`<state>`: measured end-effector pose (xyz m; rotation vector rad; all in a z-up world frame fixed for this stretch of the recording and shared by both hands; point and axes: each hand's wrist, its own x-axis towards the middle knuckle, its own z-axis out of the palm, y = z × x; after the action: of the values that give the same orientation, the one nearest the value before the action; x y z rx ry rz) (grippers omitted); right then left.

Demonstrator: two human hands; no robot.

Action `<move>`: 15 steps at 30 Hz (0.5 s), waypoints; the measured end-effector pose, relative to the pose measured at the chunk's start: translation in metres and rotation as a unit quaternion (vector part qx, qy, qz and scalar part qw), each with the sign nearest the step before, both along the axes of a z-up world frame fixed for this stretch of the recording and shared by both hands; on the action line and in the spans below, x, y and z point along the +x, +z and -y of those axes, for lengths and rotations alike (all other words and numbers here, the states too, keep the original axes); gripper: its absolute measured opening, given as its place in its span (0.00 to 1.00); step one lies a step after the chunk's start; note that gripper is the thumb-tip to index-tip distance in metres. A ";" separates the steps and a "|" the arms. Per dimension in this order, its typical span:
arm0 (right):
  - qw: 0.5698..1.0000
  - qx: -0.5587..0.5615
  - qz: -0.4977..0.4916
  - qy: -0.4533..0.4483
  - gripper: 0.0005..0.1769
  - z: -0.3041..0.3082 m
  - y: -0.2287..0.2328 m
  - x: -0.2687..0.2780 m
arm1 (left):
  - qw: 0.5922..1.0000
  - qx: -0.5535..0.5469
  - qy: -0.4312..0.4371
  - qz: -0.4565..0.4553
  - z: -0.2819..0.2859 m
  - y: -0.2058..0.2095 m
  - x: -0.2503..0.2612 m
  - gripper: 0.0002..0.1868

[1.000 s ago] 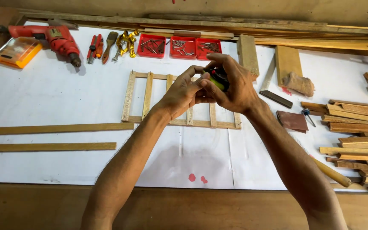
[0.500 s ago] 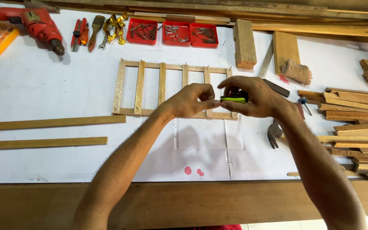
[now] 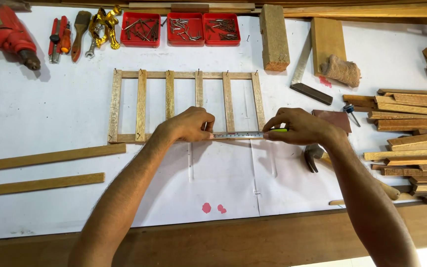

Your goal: The person measures a thin wood strip with a tape measure, marks it, and fits it onto a partially built wooden frame. They select additional strips from a pile, position them as crossbars on the frame, and hammer nails to attach the strips.

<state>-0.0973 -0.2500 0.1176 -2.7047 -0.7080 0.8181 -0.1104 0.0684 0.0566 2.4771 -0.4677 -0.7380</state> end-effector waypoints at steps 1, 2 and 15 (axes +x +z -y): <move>1.000 0.000 -0.002 -0.002 0.24 -0.003 0.000 0.000 | 1.000 0.000 -0.002 -0.002 -0.001 -0.001 0.001 0.15; 1.000 -0.004 -0.014 -0.006 0.25 -0.006 0.001 0.002 | 1.000 -0.008 0.000 -0.003 -0.002 -0.001 0.004 0.16; 0.996 -0.080 -0.034 -0.008 0.26 -0.024 -0.008 0.014 | 0.999 0.017 -0.030 -0.038 -0.001 0.007 0.015 0.16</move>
<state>-0.0829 -0.2257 0.1101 -2.8028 -0.6314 0.9980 -0.0950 0.0696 0.0633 2.4654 -0.5080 -0.8664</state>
